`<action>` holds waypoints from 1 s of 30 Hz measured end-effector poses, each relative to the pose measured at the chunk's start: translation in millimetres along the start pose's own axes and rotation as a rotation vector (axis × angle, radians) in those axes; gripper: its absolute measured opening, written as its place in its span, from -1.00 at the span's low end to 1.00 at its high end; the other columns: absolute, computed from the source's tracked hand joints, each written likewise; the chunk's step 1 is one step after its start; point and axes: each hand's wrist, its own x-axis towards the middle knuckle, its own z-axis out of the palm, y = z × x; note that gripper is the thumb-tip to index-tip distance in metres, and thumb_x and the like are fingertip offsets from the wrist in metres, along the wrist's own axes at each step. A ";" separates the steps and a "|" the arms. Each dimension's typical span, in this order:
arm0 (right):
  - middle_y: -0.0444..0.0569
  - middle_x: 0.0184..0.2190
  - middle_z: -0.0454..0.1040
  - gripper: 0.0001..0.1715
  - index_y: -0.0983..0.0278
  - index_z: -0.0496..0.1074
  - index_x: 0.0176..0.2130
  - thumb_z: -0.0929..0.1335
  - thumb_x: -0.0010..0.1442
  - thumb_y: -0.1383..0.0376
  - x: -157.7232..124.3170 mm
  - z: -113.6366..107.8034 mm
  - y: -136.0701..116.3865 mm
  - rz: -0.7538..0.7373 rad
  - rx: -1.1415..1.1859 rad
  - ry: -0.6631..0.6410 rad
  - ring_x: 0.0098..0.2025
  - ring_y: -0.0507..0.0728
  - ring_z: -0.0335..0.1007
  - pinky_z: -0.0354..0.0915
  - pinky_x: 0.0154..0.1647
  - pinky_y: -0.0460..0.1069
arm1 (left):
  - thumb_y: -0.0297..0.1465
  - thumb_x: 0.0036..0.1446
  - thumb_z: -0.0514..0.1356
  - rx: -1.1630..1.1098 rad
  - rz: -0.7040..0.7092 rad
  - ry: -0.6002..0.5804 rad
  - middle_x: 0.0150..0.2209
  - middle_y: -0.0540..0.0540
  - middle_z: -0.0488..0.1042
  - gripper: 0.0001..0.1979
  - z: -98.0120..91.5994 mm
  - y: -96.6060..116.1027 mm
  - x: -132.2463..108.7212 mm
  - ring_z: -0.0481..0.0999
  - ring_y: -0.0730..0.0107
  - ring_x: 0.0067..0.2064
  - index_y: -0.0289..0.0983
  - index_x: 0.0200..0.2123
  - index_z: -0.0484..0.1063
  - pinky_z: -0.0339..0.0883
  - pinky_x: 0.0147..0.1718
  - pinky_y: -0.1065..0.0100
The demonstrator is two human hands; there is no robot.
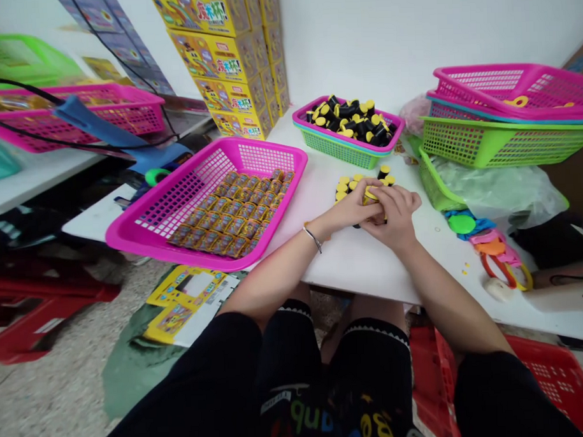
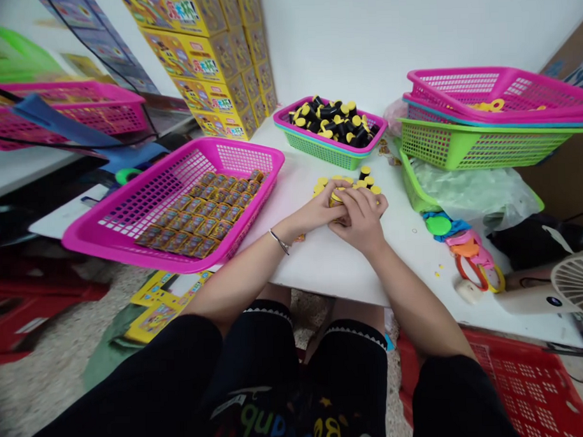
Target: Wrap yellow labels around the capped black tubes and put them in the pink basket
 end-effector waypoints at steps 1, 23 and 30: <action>0.09 -0.02 0.57 -0.48 0.18 0.45 0.08 0.43 0.14 0.11 0.3 -0.9 -0.3 -0.021 0.014 0.004 0.07 0.36 0.44 0.15 0.14 0.26 | -0.49 0.12 0.27 0.012 -0.008 -0.017 -0.38 0.10 0.47 -0.45 0.5 0.4 -1.2 0.51 0.53 -0.38 -0.23 0.14 0.13 0.37 -0.30 0.40; 0.03 -0.13 0.66 -0.70 0.13 0.55 -0.05 0.35 0.27 0.12 -3.7 -3.5 20.9 -0.118 -0.209 0.051 -0.01 0.27 0.53 0.04 0.15 0.23 | -0.44 0.07 0.28 0.324 0.279 0.259 -0.04 -0.15 0.40 -0.25 18.4 -7.0 -5.7 0.50 0.38 -0.21 -0.26 0.25 -0.03 0.43 -0.16 0.27; 0.05 -0.06 0.63 -0.65 0.11 0.46 -0.04 0.38 0.22 0.04 -1.2 -7.7 14.5 -0.048 -0.040 -0.055 0.04 0.33 0.52 0.04 0.18 0.29 | -0.45 0.05 0.30 0.158 0.261 0.167 -0.25 -0.03 0.40 -0.18 19.3 1.8 -11.9 0.49 0.39 -0.31 -0.24 0.29 -0.07 0.41 -0.24 0.27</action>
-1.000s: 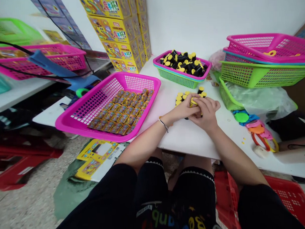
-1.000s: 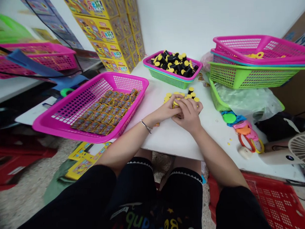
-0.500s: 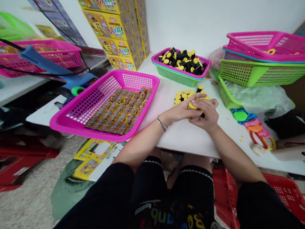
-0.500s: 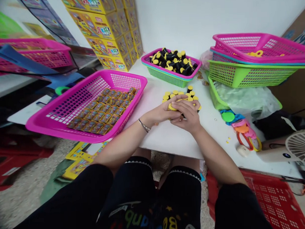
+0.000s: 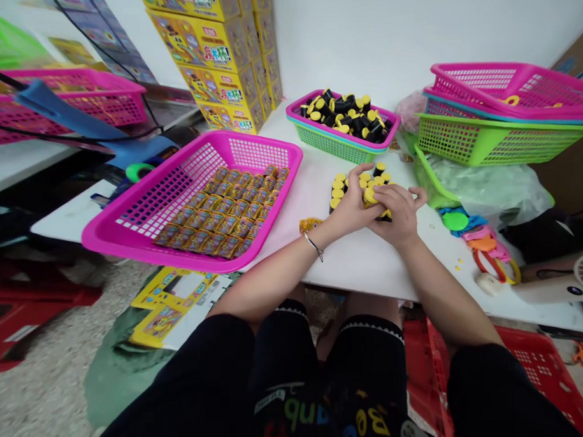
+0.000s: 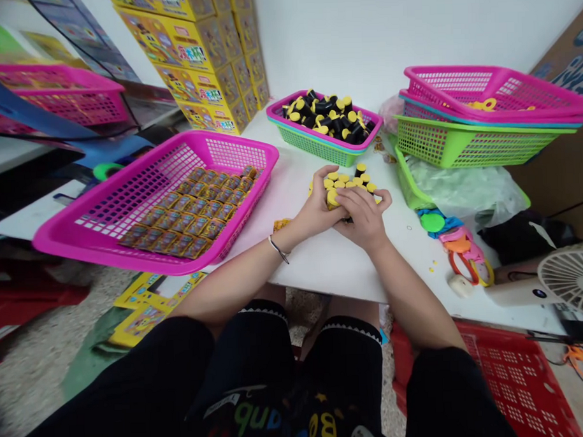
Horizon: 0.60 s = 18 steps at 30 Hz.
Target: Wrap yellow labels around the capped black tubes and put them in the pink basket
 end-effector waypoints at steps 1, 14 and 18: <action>0.05 -0.07 0.63 -0.62 0.11 0.44 -0.05 0.40 0.19 0.01 0.0 0.0 -0.9 -0.004 0.026 0.006 0.04 0.33 0.53 0.04 0.18 0.29 | -0.44 0.05 0.30 -0.024 -0.012 -0.046 -0.29 0.00 0.40 -0.16 -2.9 2.5 -0.2 0.48 0.40 -0.35 -0.24 0.31 -0.08 0.41 -0.29 0.28; 0.03 -0.20 0.64 -0.64 0.14 0.51 -0.09 0.42 0.20 0.00 -3.9 4.8 3.6 -0.098 -0.020 0.090 -0.12 0.27 0.56 0.11 0.09 0.27 | -0.42 0.00 0.30 0.061 0.024 -0.056 -0.13 -0.09 0.40 -0.27 -7.3 -3.2 4.1 0.47 0.42 -0.23 -0.26 0.21 0.07 0.37 -0.22 0.33; 0.11 -0.06 0.60 -0.62 0.14 0.50 -0.02 0.39 0.24 0.03 0.6 4.4 7.2 -0.009 -0.024 -0.007 0.01 0.29 0.52 0.15 0.11 0.28 | -0.43 0.05 0.26 0.093 -0.033 0.008 -0.24 -0.01 0.36 -0.26 0.5 -9.2 6.5 0.40 0.49 -0.38 -0.28 0.25 -0.02 0.33 -0.32 0.36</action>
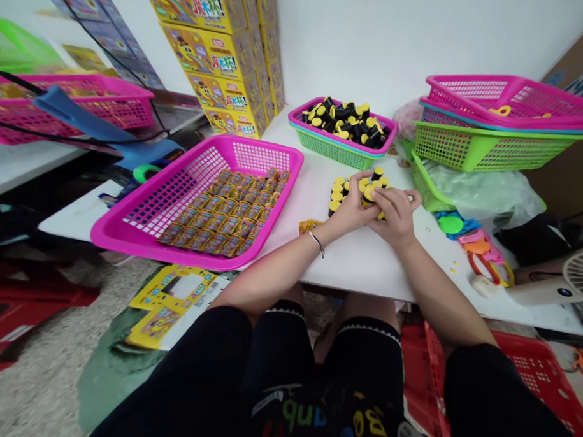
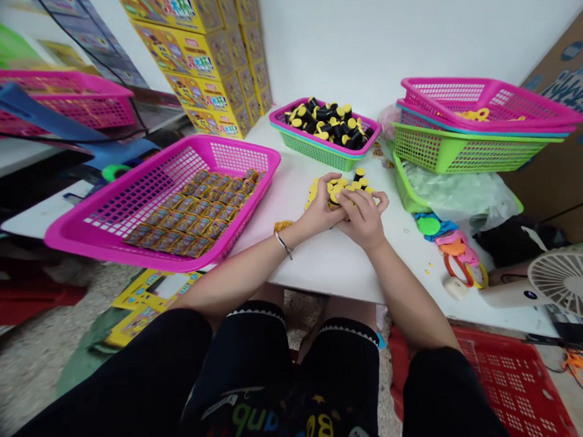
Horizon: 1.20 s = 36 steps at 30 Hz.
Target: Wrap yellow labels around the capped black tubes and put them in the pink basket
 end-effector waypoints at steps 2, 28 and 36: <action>0.14 0.01 0.57 -0.57 0.16 0.48 0.04 0.39 0.23 0.05 5.4 -2.1 1.5 -0.028 0.128 -0.028 0.07 0.30 0.48 0.22 0.11 0.27 | -0.45 0.06 0.25 0.037 0.018 0.037 -0.24 0.01 0.35 -0.23 -2.6 -5.7 2.9 0.39 0.51 -0.38 -0.28 0.27 -0.06 0.31 -0.32 0.38; 0.12 -0.07 0.55 -0.46 0.20 0.54 -0.02 0.36 0.25 -0.12 19.5 -10.2 -9.2 0.380 0.599 -0.061 -0.11 0.19 0.54 0.54 -0.16 0.13 | -0.41 0.15 0.23 0.516 0.136 0.046 -0.31 -0.05 0.54 -0.17 -19.4 -13.8 9.8 0.54 0.31 -0.31 -0.34 0.37 -0.13 0.29 -0.18 0.31; 0.20 0.05 0.44 -0.30 0.23 0.32 0.18 0.45 0.16 0.01 9.7 -6.1 -14.1 0.001 0.303 -0.082 0.16 0.33 0.40 0.39 0.17 0.30 | -0.45 0.05 0.28 -0.032 -0.161 0.031 -0.37 0.06 0.43 -0.09 -16.8 2.3 5.5 0.49 0.44 -0.42 -0.31 0.36 -0.17 0.38 -0.27 0.32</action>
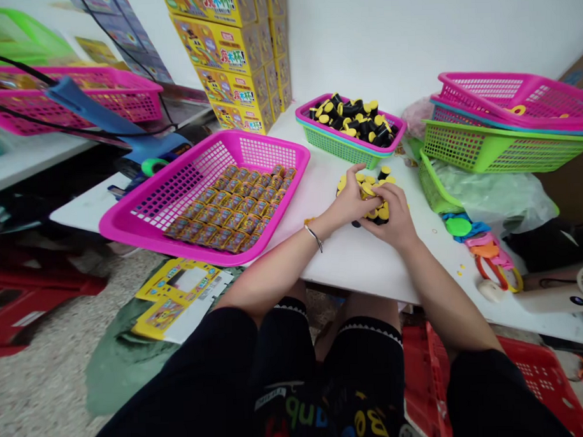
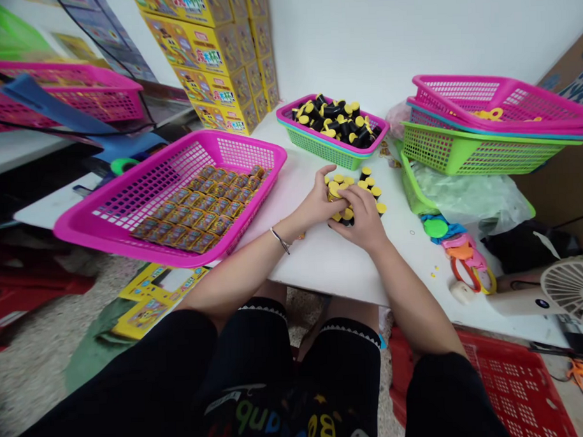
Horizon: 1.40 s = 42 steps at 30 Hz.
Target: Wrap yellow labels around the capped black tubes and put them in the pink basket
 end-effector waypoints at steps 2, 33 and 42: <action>0.19 0.01 0.43 -0.40 0.22 0.33 0.14 0.43 0.17 0.10 -2.1 4.2 -1.0 0.021 -0.071 0.049 0.13 0.33 0.41 0.40 0.14 0.29 | -0.44 0.04 0.29 -0.018 -0.013 -0.040 -0.36 0.06 0.44 -0.08 1.7 0.1 -2.1 0.49 0.47 -0.42 -0.30 0.36 -0.17 0.38 -0.26 0.32; 0.01 -0.13 0.54 -0.67 0.08 0.48 0.00 0.38 0.29 0.04 -9.1 2.7 15.9 -0.228 -0.243 -0.003 -0.03 0.23 0.38 0.17 0.34 0.44 | -0.53 -0.02 0.21 0.056 0.401 0.101 -0.44 0.15 0.27 -0.29 21.0 -9.0 -13.9 0.47 0.42 -0.34 -0.18 0.14 -0.07 0.35 -0.30 0.34; -0.03 -0.18 0.57 -0.72 0.10 0.47 -0.05 0.38 0.31 0.03 -4.5 -13.0 7.8 -0.374 -0.259 0.108 -0.09 0.18 0.48 0.24 0.23 0.35 | -0.48 -0.11 0.28 -0.051 0.350 -0.304 0.06 -0.10 0.27 -0.22 0.1 -1.0 -8.4 0.34 0.66 -0.39 -0.10 0.17 0.03 0.26 -0.45 0.49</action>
